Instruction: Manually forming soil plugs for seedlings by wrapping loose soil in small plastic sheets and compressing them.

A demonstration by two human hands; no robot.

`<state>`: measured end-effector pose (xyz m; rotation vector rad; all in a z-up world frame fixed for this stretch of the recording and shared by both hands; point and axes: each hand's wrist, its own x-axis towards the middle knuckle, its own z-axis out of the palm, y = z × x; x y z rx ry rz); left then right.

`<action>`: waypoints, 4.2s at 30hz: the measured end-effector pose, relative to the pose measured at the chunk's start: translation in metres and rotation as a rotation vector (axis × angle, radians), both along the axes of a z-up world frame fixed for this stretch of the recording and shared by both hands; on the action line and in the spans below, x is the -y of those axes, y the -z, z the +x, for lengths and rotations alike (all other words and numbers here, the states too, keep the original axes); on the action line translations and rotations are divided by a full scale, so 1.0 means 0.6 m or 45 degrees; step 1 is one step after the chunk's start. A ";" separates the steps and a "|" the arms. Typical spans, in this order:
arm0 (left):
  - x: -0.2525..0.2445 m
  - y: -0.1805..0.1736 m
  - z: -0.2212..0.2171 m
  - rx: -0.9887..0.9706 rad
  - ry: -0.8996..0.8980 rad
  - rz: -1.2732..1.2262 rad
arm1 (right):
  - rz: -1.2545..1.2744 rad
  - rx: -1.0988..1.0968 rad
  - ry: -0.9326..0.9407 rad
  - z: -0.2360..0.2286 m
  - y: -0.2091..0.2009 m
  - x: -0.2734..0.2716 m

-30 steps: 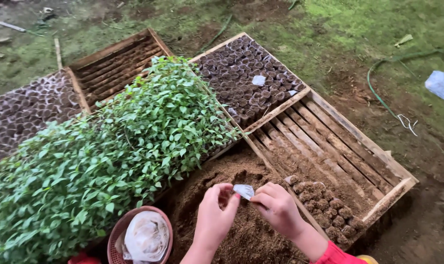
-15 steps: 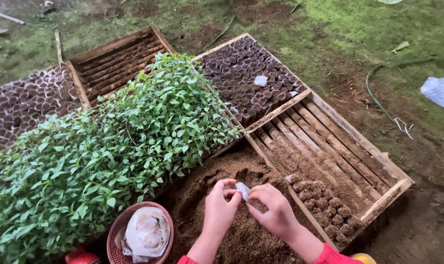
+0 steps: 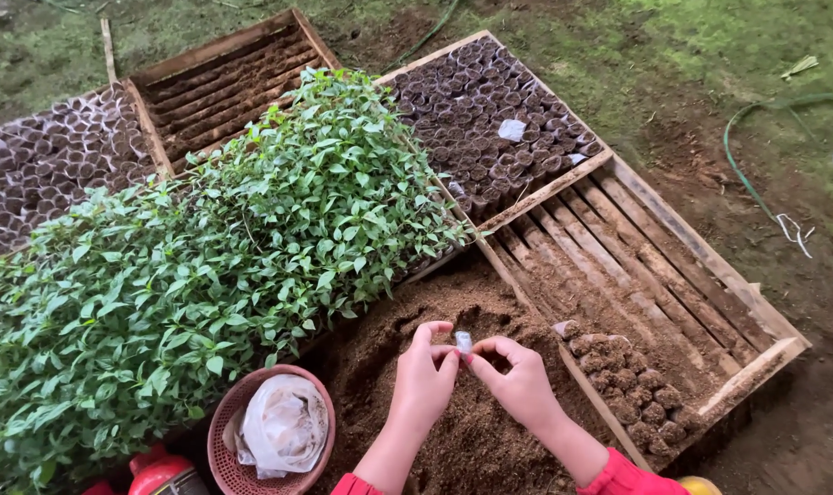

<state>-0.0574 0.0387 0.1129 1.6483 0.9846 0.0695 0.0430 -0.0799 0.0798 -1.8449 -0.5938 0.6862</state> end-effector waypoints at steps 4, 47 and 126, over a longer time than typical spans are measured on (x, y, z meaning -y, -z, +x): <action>-0.008 -0.007 0.002 -0.070 0.017 -0.030 | -0.069 -0.005 0.020 0.010 0.004 -0.006; -0.022 0.090 -0.010 0.055 0.337 0.487 | -0.749 -0.332 -0.325 -0.012 0.324 0.021; -0.003 0.089 0.012 -0.015 0.313 0.329 | -0.609 -0.154 -0.231 0.027 0.005 -0.049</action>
